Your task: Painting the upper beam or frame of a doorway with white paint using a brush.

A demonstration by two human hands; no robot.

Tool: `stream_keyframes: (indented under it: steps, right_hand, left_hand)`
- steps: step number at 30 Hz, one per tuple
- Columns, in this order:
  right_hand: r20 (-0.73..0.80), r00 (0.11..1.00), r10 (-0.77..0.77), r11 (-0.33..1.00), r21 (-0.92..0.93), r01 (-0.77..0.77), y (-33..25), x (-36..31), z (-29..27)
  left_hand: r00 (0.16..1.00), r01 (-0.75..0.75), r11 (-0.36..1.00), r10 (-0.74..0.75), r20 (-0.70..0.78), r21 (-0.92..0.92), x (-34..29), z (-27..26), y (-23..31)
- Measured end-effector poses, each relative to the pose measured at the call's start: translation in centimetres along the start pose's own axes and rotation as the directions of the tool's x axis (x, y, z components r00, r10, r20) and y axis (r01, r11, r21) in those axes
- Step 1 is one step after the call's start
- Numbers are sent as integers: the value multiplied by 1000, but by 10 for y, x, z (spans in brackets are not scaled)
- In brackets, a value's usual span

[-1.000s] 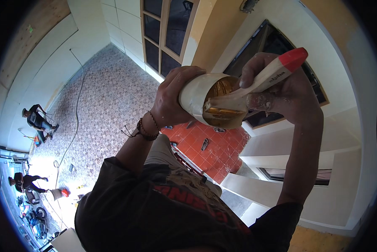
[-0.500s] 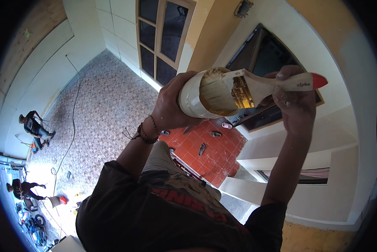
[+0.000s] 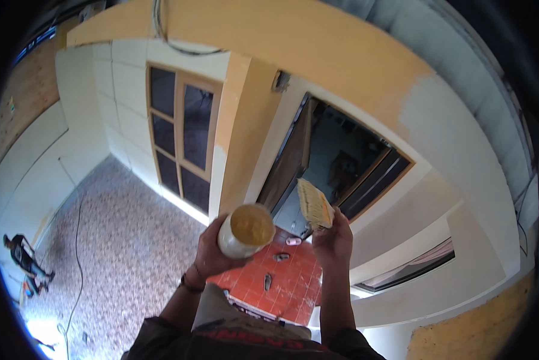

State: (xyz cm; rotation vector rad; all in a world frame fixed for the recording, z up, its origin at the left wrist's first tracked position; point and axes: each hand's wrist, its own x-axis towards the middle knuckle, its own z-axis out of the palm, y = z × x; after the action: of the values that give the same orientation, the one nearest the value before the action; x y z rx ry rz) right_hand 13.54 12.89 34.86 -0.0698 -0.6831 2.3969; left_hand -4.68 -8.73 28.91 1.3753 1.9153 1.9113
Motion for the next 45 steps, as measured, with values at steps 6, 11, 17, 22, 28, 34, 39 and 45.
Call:
stream_keyframes:
  steps: [6,11,17,22,28,34,39,45]
  right_hand:
    - [118,714,-690,686,-205,698,-30,-5,120]
    - [714,245,-655,-75,-384,920,-3,64,237]
    - [751,177,-637,-268,-430,862,-21,97,256]
    - [616,-138,-776,-601,-655,458,-111,4,208]
    - [794,-15,-608,-792,-607,-64,-66,35,244]
    - [925,199,-323,-889,-369,273,78,143,317]
    - [886,237,-398,-726,-462,510,76,150,339]
    - [587,29,-809,-403,-591,699,-108,51,230]
  left_hand:
    - [999,21,1000,-20,34,-16,-14,-2,-8]
    - [997,29,997,-24,70,-65,-14,6,-11]
    - [993,44,990,-29,114,-133,-11,13,-10]
    - [977,123,980,-93,191,-155,-17,12,-31]
    - [971,133,978,-97,217,-160,-16,18,-43]
    - [979,92,990,-71,190,-105,-17,25,-41]
    - [977,115,984,-87,193,-135,-13,26,-35]
    - [980,97,986,-72,185,-132,-16,23,-53]
